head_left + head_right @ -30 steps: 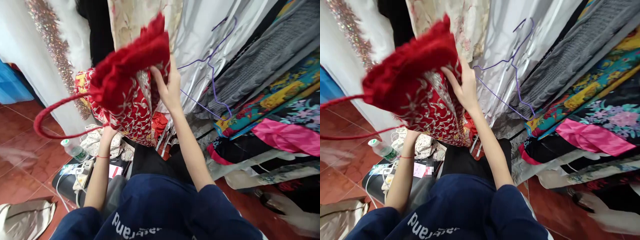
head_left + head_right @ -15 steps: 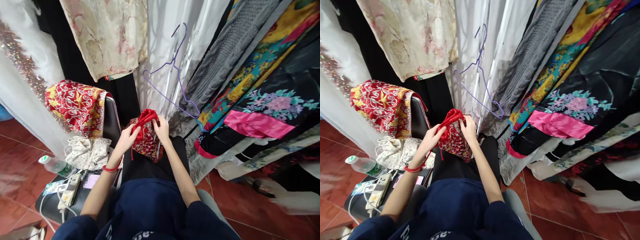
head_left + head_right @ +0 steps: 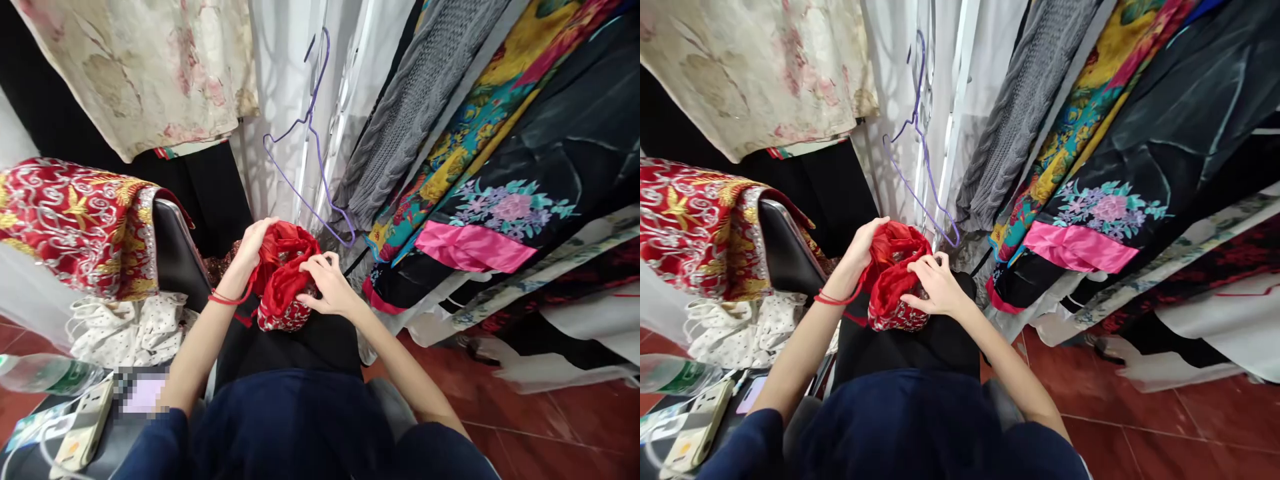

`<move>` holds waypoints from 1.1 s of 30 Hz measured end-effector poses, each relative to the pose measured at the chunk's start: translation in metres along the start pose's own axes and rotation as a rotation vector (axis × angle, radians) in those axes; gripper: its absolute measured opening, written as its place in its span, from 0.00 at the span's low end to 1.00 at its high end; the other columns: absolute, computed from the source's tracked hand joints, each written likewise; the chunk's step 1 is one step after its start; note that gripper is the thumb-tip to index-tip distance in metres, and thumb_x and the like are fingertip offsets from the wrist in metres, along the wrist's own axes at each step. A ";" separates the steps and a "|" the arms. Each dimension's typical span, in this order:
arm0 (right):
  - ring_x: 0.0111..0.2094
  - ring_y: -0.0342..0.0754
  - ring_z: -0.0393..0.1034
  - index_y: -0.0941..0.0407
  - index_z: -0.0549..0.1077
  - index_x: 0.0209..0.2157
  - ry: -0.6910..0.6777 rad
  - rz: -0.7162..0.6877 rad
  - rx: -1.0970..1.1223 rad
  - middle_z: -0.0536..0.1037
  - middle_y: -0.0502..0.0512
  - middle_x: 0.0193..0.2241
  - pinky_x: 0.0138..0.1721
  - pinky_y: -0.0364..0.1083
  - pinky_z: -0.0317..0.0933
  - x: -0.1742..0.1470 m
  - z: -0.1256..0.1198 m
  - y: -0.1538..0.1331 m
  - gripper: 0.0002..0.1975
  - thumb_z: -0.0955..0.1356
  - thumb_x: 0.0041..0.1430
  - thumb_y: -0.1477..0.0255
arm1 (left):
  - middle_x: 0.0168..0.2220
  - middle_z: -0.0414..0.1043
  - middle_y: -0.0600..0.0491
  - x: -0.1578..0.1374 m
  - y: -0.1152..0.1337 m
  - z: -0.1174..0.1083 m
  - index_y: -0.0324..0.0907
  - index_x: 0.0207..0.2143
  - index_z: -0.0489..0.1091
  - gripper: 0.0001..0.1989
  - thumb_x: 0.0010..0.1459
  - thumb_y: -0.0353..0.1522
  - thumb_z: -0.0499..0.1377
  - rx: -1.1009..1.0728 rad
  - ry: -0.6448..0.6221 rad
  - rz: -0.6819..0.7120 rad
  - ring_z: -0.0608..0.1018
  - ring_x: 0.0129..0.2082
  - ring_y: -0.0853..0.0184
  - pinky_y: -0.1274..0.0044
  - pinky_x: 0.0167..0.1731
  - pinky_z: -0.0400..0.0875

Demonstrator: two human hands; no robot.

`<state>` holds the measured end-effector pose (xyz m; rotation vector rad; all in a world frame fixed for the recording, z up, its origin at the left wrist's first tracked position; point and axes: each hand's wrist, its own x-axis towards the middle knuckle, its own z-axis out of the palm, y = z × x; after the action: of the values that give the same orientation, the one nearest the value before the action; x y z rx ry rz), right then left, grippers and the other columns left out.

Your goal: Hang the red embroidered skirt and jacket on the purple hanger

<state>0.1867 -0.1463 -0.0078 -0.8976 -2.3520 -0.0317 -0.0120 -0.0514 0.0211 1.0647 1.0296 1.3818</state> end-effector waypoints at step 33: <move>0.60 0.52 0.69 0.49 0.73 0.56 -0.049 0.111 -0.098 0.73 0.60 0.59 0.59 0.54 0.70 -0.028 -0.126 0.088 0.21 0.59 0.68 0.78 | 0.26 0.68 0.57 0.068 -0.036 0.049 0.43 0.37 0.73 0.12 0.57 0.42 0.60 0.096 0.236 0.412 0.66 0.23 0.72 0.79 0.26 0.60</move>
<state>0.3239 -0.1241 0.0625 -1.0863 -2.3586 -0.0817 0.0408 0.0207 0.0009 1.2548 1.0933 1.8394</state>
